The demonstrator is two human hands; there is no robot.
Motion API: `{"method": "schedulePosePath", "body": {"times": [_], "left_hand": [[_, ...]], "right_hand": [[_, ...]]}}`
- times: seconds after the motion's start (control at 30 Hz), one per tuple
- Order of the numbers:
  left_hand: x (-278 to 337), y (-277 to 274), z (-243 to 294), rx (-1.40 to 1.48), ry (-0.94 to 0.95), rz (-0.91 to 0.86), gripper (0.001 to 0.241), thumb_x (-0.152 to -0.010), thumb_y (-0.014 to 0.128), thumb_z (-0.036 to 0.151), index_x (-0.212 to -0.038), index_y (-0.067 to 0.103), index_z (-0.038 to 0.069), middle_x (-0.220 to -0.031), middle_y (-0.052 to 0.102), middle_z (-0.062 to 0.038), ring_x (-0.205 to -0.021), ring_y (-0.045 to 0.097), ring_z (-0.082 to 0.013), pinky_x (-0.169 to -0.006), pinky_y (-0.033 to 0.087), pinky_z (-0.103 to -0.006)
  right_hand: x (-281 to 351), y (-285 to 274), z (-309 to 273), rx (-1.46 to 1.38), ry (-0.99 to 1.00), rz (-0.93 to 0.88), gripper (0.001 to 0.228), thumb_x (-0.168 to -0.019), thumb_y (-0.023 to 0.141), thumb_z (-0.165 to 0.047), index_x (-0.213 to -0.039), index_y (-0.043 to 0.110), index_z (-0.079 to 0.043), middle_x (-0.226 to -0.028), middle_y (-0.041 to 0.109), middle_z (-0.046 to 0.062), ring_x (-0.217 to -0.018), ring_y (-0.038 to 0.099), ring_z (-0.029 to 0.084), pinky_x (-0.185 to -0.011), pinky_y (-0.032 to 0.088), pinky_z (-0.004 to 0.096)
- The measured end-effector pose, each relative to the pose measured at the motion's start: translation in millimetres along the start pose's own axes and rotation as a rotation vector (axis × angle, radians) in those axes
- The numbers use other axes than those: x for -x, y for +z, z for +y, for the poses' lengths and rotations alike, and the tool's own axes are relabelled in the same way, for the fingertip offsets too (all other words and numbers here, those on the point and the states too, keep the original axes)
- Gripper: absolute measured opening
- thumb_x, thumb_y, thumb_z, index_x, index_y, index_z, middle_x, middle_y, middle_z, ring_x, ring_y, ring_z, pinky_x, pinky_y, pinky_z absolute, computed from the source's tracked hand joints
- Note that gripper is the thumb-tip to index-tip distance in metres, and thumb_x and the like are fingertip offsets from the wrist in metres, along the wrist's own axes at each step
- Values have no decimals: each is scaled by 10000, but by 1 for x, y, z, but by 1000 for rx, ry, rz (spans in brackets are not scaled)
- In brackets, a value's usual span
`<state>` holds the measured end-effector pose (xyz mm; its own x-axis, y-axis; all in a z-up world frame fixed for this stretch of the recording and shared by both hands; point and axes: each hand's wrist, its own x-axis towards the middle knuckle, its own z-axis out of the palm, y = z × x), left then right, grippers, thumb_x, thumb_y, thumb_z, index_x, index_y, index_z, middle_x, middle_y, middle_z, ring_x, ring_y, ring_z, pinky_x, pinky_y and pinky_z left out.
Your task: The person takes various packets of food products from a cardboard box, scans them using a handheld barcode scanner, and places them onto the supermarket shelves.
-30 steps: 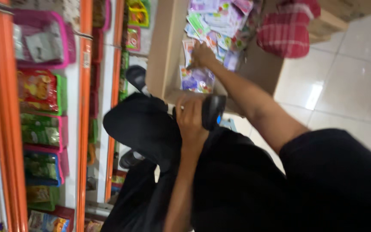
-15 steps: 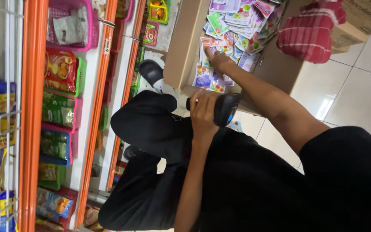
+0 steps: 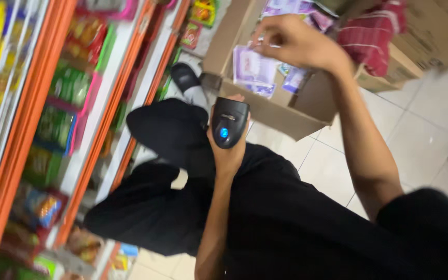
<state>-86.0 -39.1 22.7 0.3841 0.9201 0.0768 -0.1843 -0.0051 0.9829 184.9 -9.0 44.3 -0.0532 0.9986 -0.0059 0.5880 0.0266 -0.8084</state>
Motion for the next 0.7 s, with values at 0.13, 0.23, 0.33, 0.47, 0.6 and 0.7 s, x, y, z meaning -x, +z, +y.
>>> {"method": "schedulePosePath", "body": {"times": [0.13, 0.23, 0.33, 0.47, 0.6, 0.7], "left_hand": [[45, -42, 44, 367, -232, 134, 535, -886, 747, -14, -1380, 563, 71, -1297, 632, -79, -986, 597, -130, -937, 527, -271], [72, -79, 47, 75, -23, 261, 359, -952, 807, -36, -1264, 631, -27, -1374, 604, -115, -1211, 608, -163, -1026, 549, -309], [95, -107, 38, 122, -216, 496, 621, -861, 863, -46, -1418, 588, -53, -1218, 519, -103, -1096, 554, -175, -932, 515, -318], [121, -131, 23, 416, -111, 761, 727, -806, 815, -18, -1441, 463, 20, -1330, 591, -100, -1252, 574, -161, -944, 545, -339], [136, -150, 9, 323, 66, 898, 670, -858, 826, -40, -1437, 489, -9, -1350, 588, -131, -1305, 560, -211, -1104, 507, -352], [136, -192, 0, 93, 72, 964, 575, -861, 818, -15, -1373, 559, 7, -1353, 621, -125, -1289, 559, -184, -1091, 473, -323]], "right_hand": [[60, 56, -132, -356, 137, 96, 194, -965, 748, -21, -1128, 642, -21, -865, 664, 43, -700, 615, 72, -552, 488, 238], [66, 131, -163, -610, 86, 67, 297, -928, 755, 50, -1173, 599, -9, -904, 697, 56, -761, 662, 78, -585, 534, 236], [69, 178, -168, -837, 129, -10, 460, -826, 778, 96, -1212, 551, -8, -942, 708, 65, -837, 683, 100, -709, 551, 246], [73, 221, -152, -890, 305, -285, 380, -860, 753, 4, -1202, 587, -3, -885, 733, 91, -755, 700, 137, -684, 549, 274], [65, 258, -121, -944, 319, -466, 195, -1044, 720, -115, -1093, 661, 64, -842, 686, 107, -724, 621, 134, -683, 508, 282], [23, 262, -109, -985, 194, -449, 306, -1125, 721, -112, -897, 552, 4, -756, 610, 77, -709, 588, 137, -669, 481, 290]]}}
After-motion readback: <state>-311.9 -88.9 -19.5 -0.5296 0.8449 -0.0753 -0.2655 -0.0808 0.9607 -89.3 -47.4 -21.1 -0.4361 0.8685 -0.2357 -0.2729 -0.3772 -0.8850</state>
